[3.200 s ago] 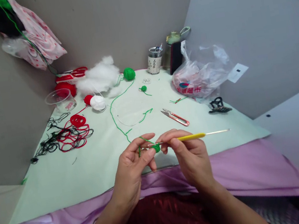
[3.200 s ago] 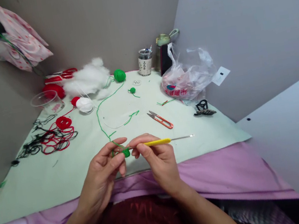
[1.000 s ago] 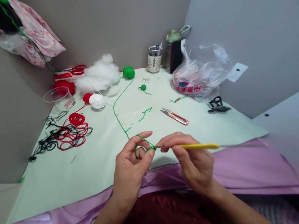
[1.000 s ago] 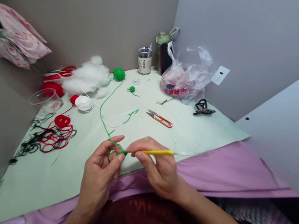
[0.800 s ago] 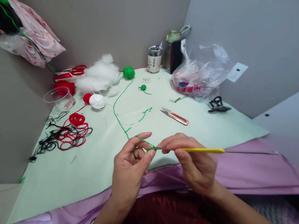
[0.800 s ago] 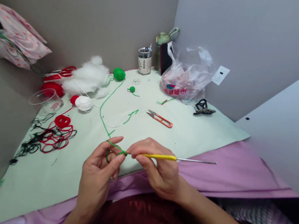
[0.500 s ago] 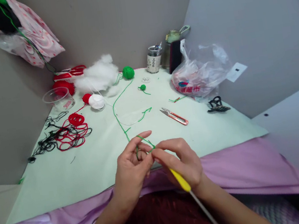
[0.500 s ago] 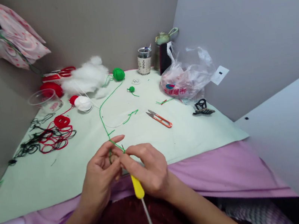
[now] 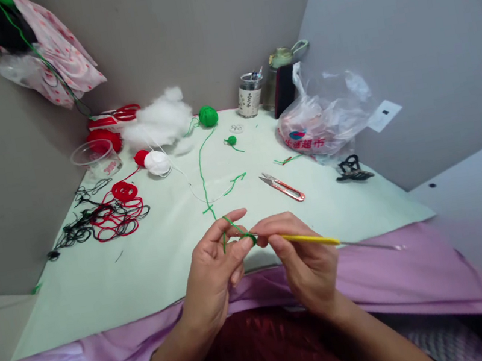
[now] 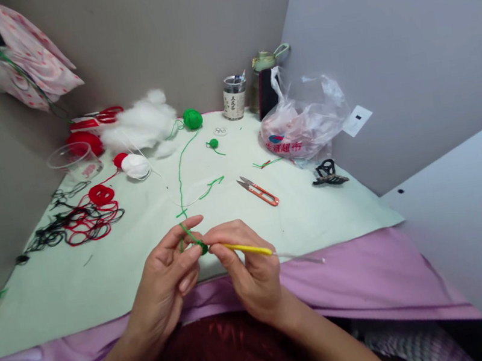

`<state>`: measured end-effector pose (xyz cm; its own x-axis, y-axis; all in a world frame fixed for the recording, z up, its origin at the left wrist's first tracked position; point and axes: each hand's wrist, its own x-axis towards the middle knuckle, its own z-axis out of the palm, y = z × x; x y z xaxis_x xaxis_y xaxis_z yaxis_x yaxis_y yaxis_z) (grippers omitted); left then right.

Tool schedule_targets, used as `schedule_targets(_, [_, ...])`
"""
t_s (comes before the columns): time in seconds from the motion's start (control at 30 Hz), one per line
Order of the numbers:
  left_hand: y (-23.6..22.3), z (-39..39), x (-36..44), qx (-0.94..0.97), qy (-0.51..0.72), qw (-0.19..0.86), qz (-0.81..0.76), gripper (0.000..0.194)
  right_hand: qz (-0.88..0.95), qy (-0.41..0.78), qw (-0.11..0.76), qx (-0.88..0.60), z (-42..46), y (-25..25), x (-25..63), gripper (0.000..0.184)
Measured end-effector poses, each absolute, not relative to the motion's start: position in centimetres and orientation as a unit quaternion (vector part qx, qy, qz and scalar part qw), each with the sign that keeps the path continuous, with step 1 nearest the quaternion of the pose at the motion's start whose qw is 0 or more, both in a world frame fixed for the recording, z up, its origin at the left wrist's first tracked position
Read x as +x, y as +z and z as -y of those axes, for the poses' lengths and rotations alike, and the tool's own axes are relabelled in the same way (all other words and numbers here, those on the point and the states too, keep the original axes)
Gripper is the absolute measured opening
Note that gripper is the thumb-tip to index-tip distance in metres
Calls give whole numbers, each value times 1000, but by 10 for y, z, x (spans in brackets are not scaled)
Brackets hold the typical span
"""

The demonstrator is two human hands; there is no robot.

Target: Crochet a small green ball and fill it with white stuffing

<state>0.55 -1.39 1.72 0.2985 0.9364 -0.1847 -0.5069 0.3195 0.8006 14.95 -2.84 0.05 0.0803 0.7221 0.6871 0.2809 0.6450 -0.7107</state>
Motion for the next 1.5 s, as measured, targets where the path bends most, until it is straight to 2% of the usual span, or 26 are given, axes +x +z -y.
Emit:
schedule_targets(0.07, [16, 13, 6, 298, 478, 762, -319, 40, 707, 74, 586, -389, 32, -2, 152, 30])
schedule_targets(0.13, [15, 10, 4, 264, 445, 803, -296, 38, 729, 28, 561, -391, 33, -3, 155, 32])
schedule_targets(0.2, [15, 6, 2, 232, 425, 828, -283, 33, 698, 78, 590, -399, 33, -1, 158, 29])
schedule_targets(0.33, [16, 5, 1, 237, 461, 804, -293, 30, 566, 281, 678, -375, 26, 3, 157, 23])
schedule_targets(0.5, [15, 11, 5, 324, 467, 754, -329, 33, 563, 338, 657, -369, 23, 0, 154, 16])
schedule_targets(0.7, [13, 11, 1, 356, 474, 731, -339, 31, 492, 451, 658, -349, 24, -3, 160, 21])
schedule_targets(0.8, [12, 11, -1, 374, 480, 716, -343, 31, 520, 416, 655, -357, 27, 0, 161, 22])
schedule_targets(0.9, [11, 13, -1, 403, 487, 688, -357, 31, 596, 313, 631, -384, 32, 4, 161, 23])
schedule_targets(1.03, [12, 14, -3, 429, 493, 647, -394, 31, 708, 164, 593, -346, 37, 5, 161, 23])
schedule_targets(1.1, [12, 13, -3, 428, 490, 649, -395, 32, 702, 159, 605, -340, 37, 4, 161, 23])
schedule_targets(1.27, [13, 11, -3, 428, 486, 651, -396, 33, 650, 238, 630, -352, 36, 2, 162, 24])
schedule_targets(1.5, [19, 14, -3, 454, 481, 614, -430, 32, 725, 162, 581, -333, 34, 5, 167, 21])
